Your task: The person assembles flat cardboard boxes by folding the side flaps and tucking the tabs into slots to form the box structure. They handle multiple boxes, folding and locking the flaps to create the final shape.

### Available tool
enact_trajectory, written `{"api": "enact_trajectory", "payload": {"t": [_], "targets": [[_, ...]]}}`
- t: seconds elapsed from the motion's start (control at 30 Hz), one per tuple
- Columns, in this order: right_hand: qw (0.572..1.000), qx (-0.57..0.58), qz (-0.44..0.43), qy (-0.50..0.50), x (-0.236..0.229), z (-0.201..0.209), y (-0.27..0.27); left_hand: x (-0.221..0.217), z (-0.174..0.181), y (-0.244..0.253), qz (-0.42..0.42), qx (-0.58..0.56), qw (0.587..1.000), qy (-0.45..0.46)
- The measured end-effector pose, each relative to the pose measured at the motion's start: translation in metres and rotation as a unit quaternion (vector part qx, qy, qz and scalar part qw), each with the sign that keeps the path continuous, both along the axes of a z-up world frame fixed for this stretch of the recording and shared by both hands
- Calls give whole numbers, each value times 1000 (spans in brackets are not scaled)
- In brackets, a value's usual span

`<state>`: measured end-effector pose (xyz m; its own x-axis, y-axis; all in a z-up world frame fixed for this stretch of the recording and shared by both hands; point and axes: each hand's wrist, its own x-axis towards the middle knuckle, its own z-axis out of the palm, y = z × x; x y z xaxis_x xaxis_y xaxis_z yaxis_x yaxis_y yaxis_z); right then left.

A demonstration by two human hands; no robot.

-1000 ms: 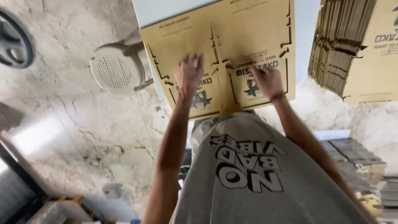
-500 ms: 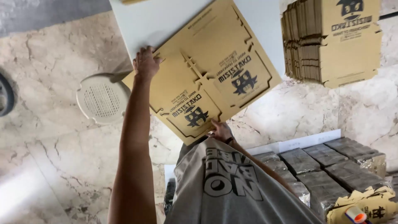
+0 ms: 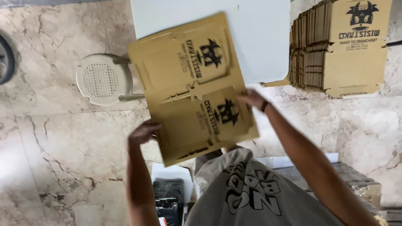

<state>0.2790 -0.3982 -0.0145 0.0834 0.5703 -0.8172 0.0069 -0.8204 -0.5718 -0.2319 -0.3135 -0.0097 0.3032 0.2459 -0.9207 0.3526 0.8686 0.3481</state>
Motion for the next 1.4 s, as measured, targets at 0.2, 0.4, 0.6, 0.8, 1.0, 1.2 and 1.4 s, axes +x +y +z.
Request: {"api": "enact_trajectory", "payload": {"t": [0.2, 0.4, 0.6, 0.8, 1.0, 1.2, 1.4], "targets": [[934, 78, 194, -291, 101, 167, 82, 114, -117, -158, 321, 75, 931, -159], [933, 253, -111, -230, 151, 91, -26, 300, 58, -155, 467, 23, 842, -268], [982, 21, -188, -20, 74, -38, -127, 340, -36, -170, 467, -31, 852, -235], [963, 45, -259, 61, 59, -27, -107, 343, -29, -143, 386, -79, 883, -254], [958, 17, -253, 135, 84, -2, -72, 377, 26, -95, -203, 22, 960, -192], [960, 53, -258, 97, 86, -19, -64, 416, 44, 7, -353, 623, 697, 32], [993, -36, -116, -12, 96, 55, -22, 490, 6, 36, -578, 523, 595, 195]]}}
